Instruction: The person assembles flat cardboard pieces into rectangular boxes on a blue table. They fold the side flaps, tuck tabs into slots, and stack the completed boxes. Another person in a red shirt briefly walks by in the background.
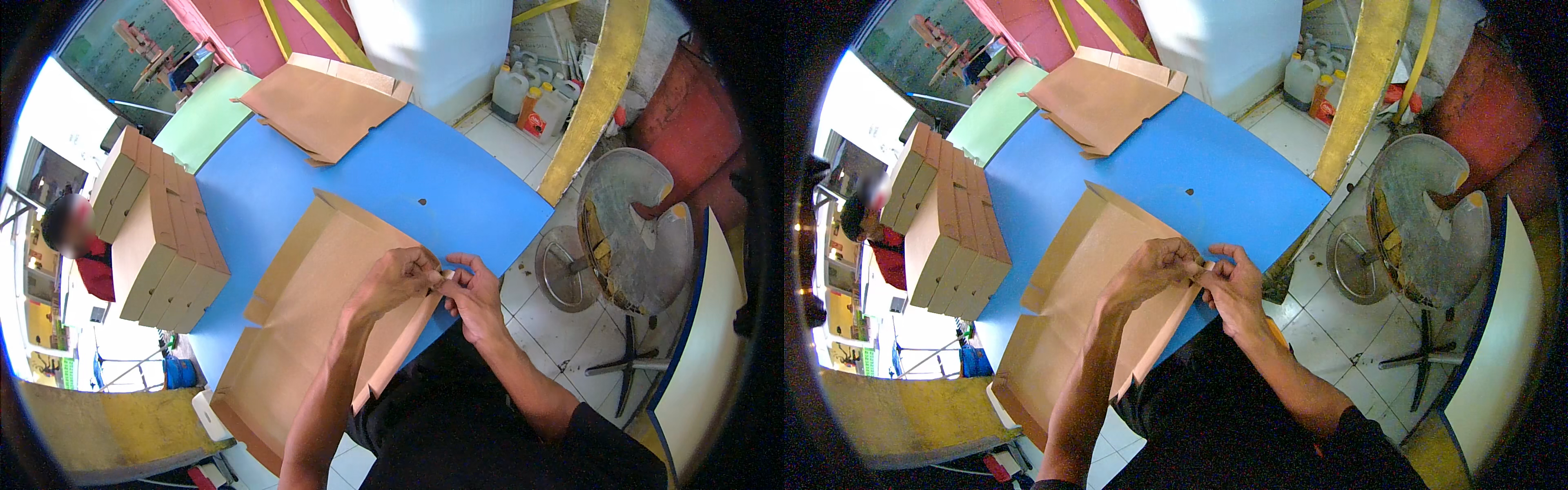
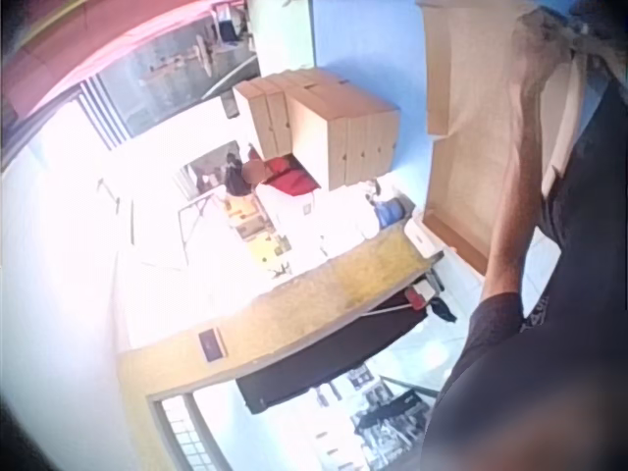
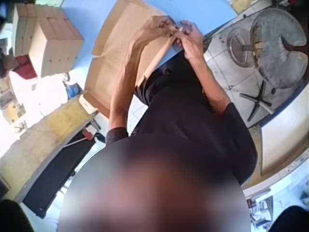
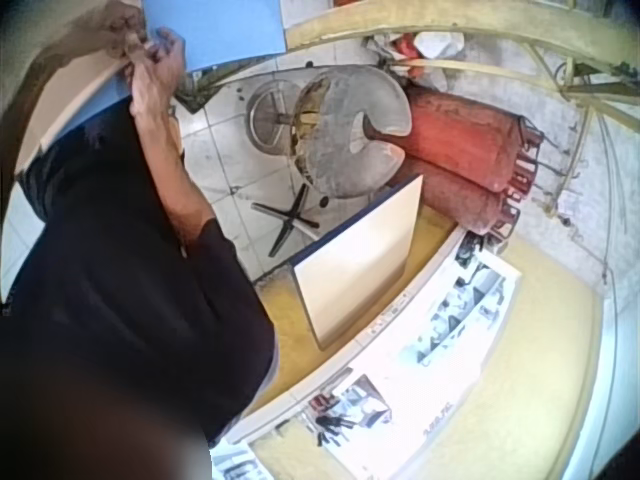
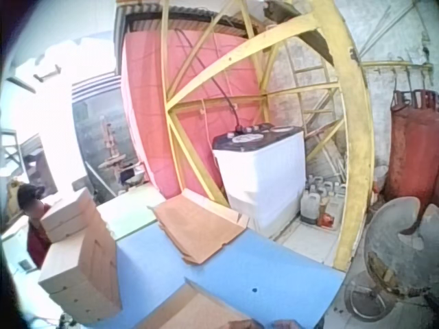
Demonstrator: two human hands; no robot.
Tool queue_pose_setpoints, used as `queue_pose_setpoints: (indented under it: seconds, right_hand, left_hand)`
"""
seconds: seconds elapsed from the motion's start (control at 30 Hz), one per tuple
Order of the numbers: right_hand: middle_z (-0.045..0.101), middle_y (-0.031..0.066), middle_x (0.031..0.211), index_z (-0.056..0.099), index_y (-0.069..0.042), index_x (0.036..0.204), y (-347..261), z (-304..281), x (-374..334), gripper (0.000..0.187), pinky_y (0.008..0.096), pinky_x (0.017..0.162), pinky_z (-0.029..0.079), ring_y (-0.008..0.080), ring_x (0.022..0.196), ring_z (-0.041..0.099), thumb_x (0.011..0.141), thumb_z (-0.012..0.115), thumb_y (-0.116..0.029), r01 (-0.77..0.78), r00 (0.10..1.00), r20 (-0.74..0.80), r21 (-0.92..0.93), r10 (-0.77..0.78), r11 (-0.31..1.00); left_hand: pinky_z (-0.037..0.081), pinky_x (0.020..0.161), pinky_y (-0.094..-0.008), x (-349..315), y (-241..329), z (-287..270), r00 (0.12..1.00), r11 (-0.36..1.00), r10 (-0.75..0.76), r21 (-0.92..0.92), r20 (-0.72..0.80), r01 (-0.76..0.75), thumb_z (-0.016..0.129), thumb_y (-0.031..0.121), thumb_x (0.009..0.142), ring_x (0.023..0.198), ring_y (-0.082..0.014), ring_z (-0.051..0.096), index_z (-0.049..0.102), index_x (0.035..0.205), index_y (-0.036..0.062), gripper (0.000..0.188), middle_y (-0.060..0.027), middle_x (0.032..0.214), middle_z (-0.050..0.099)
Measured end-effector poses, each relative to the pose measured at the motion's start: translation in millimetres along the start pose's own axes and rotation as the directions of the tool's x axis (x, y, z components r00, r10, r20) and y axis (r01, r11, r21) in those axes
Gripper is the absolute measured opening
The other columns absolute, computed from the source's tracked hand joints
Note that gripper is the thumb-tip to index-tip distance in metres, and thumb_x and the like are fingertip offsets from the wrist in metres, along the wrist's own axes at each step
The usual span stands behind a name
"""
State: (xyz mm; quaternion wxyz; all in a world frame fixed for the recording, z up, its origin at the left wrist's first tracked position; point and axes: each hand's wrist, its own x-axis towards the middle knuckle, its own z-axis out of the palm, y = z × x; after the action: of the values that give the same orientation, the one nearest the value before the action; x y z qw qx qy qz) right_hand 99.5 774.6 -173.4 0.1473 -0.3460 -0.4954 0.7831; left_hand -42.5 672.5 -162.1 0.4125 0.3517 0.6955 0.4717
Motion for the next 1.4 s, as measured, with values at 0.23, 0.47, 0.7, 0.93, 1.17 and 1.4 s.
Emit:
queue_pose_setpoints:
  seconds: [0.23, 0.47, 0.7, 0.93, 1.17, 1.4]
  right_hand:
    - [0.057, 0.0001, 0.07, 0.053, 0.003, 0.123, -1.5, -2.0, 4.9, 0.05, 0.0232, 0.042, 0.038, 0.0084, 0.051, 0.052, 0.084, 0.08, -0.01, 0.008, 0.999, 0.037, -0.034, -0.006, 0.999]
    - [0.061, 0.0046, 0.072, 0.051, 0.004, 0.127, -10.5, -3.2, 2.3, 0.051, 0.0261, 0.048, 0.05, 0.0139, 0.059, 0.062, 0.085, 0.077, -0.005, -0.012, 0.998, 0.058, -0.097, 0.018, 0.995]
    - [0.062, 0.008, 0.073, 0.047, 0.005, 0.13, -12.6, -5.7, 8.2, 0.053, 0.0289, 0.051, 0.056, 0.0171, 0.064, 0.067, 0.086, 0.075, 0.0, 0.034, 0.99, 0.139, -0.045, -0.027, 0.998]
    - [0.061, 0.0062, 0.072, 0.043, 0.003, 0.135, -10.3, -7.6, 17.1, 0.061, 0.0294, 0.05, 0.054, 0.0154, 0.058, 0.064, 0.086, 0.078, -0.004, 0.045, 0.981, 0.195, -0.129, -0.02, 0.991]
    - [0.067, 0.0139, 0.09, 0.041, -0.003, 0.143, -48.1, -20.3, 41.0, 0.08, 0.0347, 0.066, 0.056, 0.0214, 0.076, 0.066, 0.083, 0.083, -0.034, 0.347, 0.935, 0.249, -0.511, -0.251, 0.786]
    - [0.062, 0.0167, 0.123, 0.059, -0.008, 0.129, -52.5, 16.2, 62.6, 0.059, 0.0492, 0.096, 0.05, 0.038, 0.114, 0.059, 0.076, 0.082, -0.019, 0.841, 0.425, 0.789, -0.526, -0.443, -0.129]
  left_hand:
    - [0.05, 0.072, -0.0288, -3.2, 1.2, -1.4, 0.998, 0.997, -0.055, -0.049, 0.005, 0.055, 0.072, 0.011, 0.09, 0.079, -0.0135, 0.063, 0.07, 0.098, -0.0031, 0.016, -0.0063, 0.087, 0.069]
    - [0.052, 0.073, -0.0303, -5.1, -6.8, 1.6, 0.998, 0.999, -0.021, -0.035, -0.055, 0.019, 0.069, 0.008, 0.092, 0.082, -0.015, 0.066, 0.071, 0.099, -0.0042, 0.014, -0.0084, 0.093, 0.072]
    - [0.053, 0.074, -0.0307, -0.6, -15.3, -2.7, 1.0, 0.999, 0.002, -0.041, -0.009, -0.002, 0.068, 0.003, 0.09, 0.084, -0.015, 0.066, 0.07, 0.102, -0.0038, 0.014, -0.0077, 0.094, 0.071]
    - [0.053, 0.07, -0.0319, -2.0, -5.6, 5.7, 0.991, 0.939, 0.02, 0.343, -0.132, 0.027, 0.07, 0.005, 0.087, 0.078, -0.0149, 0.067, 0.072, 0.1, 0.0023, 0.014, -0.009, 0.086, 0.072]
    - [0.056, 0.075, -0.0379, -40.1, 13.7, 28.4, 0.993, 0.938, 0.026, 0.346, -0.116, 0.016, 0.075, 0.024, 0.083, 0.084, -0.0253, 0.071, 0.072, 0.096, 0.0085, 0.02, -0.0118, 0.09, 0.073]
    - [0.058, 0.066, -0.0492, -77.4, 12.5, 138.5, 0.921, 0.645, 0.19, 0.663, 0.341, -0.379, 0.064, 0.007, 0.079, 0.078, -0.0358, 0.073, 0.069, 0.086, 0.0013, 0.011, -0.0232, 0.08, 0.071]
